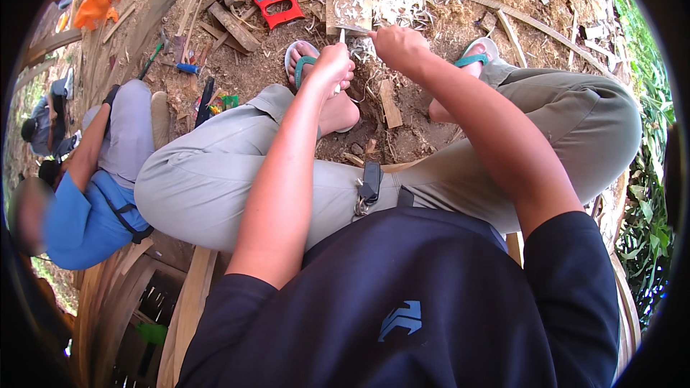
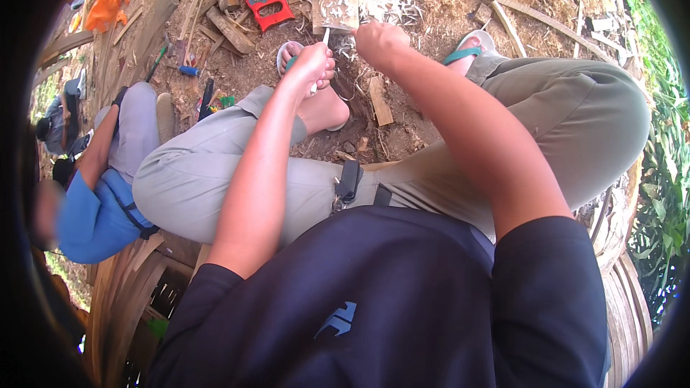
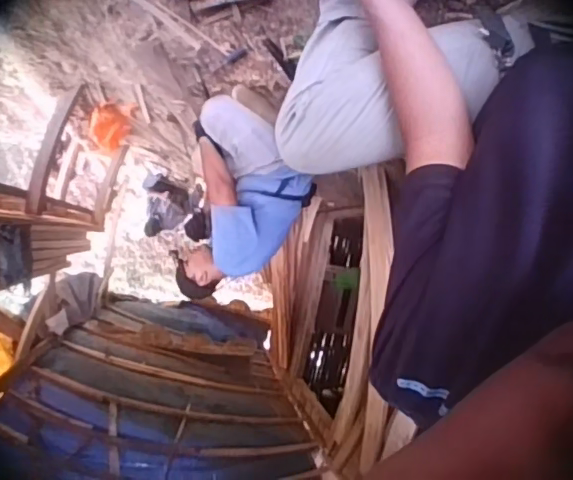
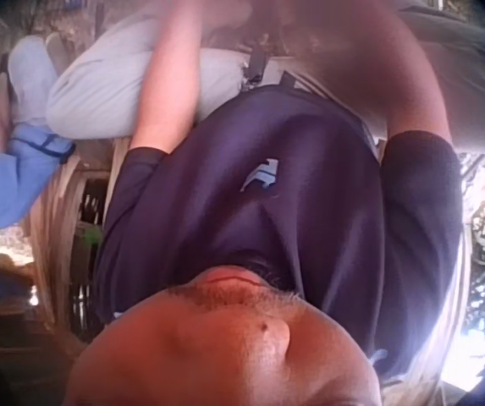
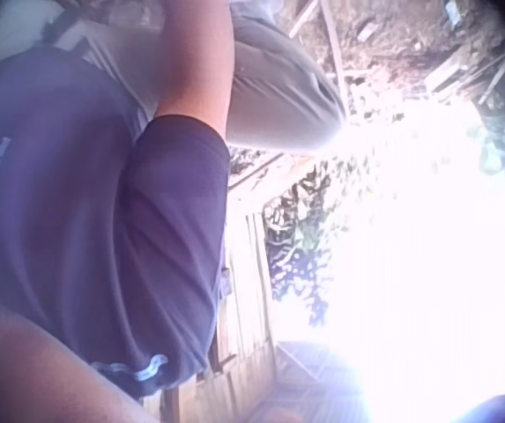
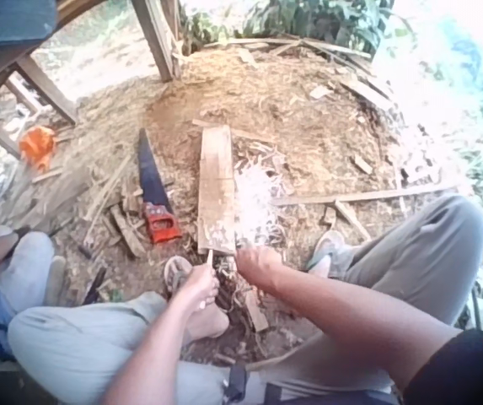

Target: The person sits on the ground and uses a knife to shave thin strips from a small piece of wood held between their feet. They repeatedly scrape the blade along the wood to create fine shavings, occasionally pausing to inspect the result.

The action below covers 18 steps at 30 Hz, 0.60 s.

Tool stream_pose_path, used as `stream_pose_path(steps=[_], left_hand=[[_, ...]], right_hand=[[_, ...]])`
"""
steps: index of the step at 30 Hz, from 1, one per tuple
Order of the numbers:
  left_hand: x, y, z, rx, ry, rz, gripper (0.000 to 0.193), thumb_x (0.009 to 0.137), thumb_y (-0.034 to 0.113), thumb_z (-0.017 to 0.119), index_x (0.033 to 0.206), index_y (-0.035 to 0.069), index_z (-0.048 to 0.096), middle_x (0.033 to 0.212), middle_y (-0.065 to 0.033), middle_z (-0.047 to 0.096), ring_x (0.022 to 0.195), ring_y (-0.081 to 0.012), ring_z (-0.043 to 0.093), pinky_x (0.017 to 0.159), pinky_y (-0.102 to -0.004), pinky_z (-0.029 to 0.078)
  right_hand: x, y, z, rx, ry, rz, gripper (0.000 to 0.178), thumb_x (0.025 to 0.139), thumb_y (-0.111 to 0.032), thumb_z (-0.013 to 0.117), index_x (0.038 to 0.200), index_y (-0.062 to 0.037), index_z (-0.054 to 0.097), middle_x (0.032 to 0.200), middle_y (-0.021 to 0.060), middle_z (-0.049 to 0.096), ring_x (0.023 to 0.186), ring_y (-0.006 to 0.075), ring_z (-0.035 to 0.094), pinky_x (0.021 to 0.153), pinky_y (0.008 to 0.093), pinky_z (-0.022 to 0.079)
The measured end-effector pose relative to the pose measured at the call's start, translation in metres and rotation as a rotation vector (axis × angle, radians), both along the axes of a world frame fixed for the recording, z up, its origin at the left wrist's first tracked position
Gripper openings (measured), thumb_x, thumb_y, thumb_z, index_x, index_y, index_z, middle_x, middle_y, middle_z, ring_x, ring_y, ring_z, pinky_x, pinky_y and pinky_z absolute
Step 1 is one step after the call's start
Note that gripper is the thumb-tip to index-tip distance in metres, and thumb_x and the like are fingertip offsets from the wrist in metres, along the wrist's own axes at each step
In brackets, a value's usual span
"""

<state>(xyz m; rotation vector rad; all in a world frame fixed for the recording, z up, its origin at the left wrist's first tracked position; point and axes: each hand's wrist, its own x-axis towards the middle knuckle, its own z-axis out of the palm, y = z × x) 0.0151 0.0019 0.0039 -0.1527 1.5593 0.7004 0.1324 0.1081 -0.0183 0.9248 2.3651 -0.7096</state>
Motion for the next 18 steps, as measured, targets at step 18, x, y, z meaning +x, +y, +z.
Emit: stream_pose_path(steps=[18], left_hand=[[-0.006, -0.006, -0.01, 0.002, 0.008, -0.029, 0.012, 0.091, 0.021, 0.033, 0.086, 0.014, 0.042, 0.059, 0.0036, 0.038, 0.039, -0.0082, 0.031, 0.03, -0.0245, 0.025]], right_hand=[[0.005, -0.027, 0.021, 0.001, 0.2, 0.01, 0.055, 0.103, -0.039, 0.035, 0.078, -0.0034, 0.069, 0.073, 0.016, 0.07, 0.07, 0.031, 0.071, 0.061, 0.0412, 0.057]])
